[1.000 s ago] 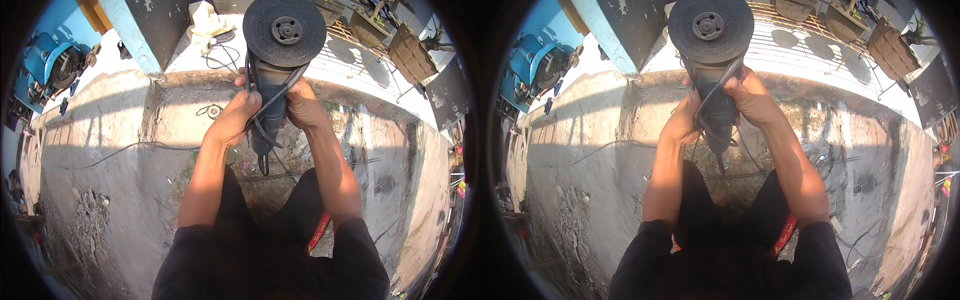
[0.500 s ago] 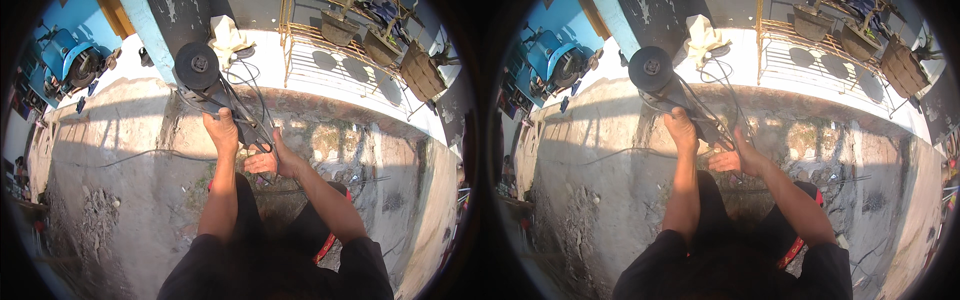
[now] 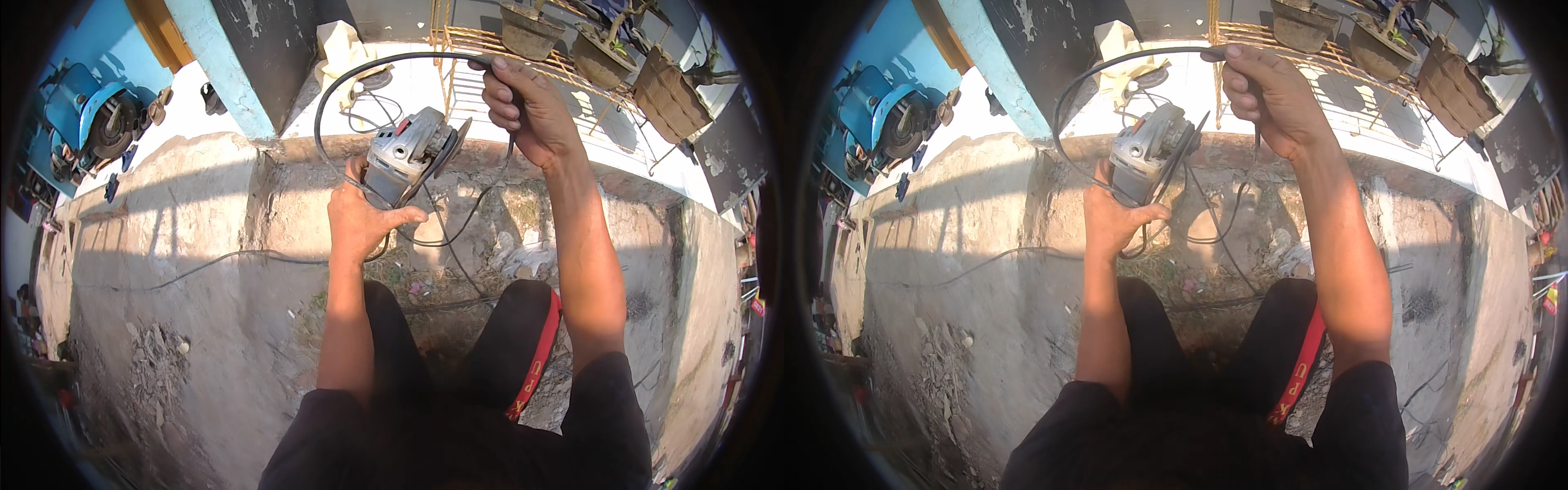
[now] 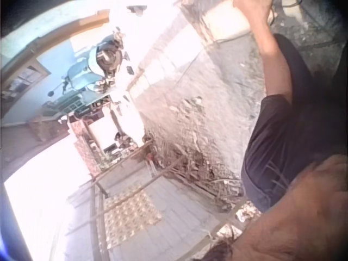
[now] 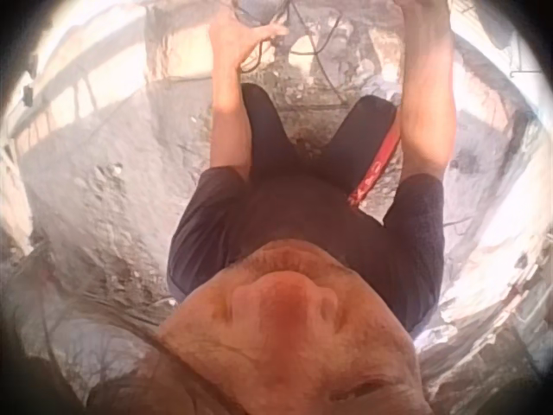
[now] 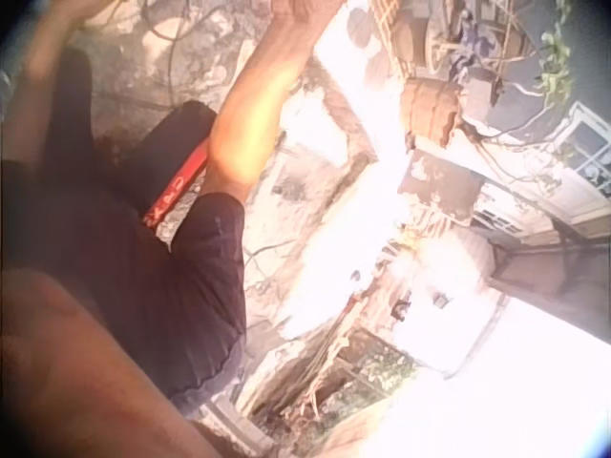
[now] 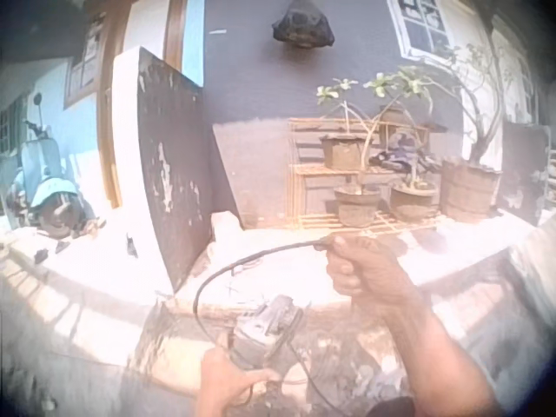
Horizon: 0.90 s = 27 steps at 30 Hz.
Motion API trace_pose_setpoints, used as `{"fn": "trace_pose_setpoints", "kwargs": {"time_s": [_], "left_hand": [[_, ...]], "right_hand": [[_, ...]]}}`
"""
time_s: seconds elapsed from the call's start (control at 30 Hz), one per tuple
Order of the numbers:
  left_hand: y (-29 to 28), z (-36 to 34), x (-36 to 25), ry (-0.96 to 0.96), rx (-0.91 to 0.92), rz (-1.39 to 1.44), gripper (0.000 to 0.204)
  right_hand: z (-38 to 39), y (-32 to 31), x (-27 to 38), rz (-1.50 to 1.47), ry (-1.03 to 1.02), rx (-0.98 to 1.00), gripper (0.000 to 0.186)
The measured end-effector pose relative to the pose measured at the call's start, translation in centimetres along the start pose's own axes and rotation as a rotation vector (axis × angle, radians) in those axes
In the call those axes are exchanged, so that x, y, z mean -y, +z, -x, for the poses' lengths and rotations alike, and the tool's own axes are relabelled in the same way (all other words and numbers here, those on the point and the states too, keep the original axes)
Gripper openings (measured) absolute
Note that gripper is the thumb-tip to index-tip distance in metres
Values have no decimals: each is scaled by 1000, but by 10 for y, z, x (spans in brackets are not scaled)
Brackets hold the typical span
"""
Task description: The person plugs in a power cable and uses an angle grinder to cut a metal bar held on the ground.
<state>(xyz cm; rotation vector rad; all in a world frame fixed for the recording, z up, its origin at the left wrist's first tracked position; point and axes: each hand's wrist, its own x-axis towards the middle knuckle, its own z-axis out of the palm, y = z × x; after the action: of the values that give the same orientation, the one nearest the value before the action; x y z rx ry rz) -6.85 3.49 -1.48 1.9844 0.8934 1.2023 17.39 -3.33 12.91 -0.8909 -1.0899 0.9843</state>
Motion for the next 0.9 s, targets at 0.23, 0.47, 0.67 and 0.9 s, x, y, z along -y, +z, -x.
{"fn": "trace_pose_setpoints", "kwargs": {"time_s": [0.23,0.47,0.67,0.9], "left_hand": [[0,-4,56,-247,-293,293,92],[-27,-2,21,-524,-726,931,76],[-48,2,31,-283,-1033,851,82],[-55,15,4,-43,-571,1194,81]], "right_hand": [[107,25,2,-576,-250,-10,22],[192,-22,-61,387,225,-71,30],[155,12,-60,569,57,-236,50],[110,51,-155,778,102,91,72]]}}
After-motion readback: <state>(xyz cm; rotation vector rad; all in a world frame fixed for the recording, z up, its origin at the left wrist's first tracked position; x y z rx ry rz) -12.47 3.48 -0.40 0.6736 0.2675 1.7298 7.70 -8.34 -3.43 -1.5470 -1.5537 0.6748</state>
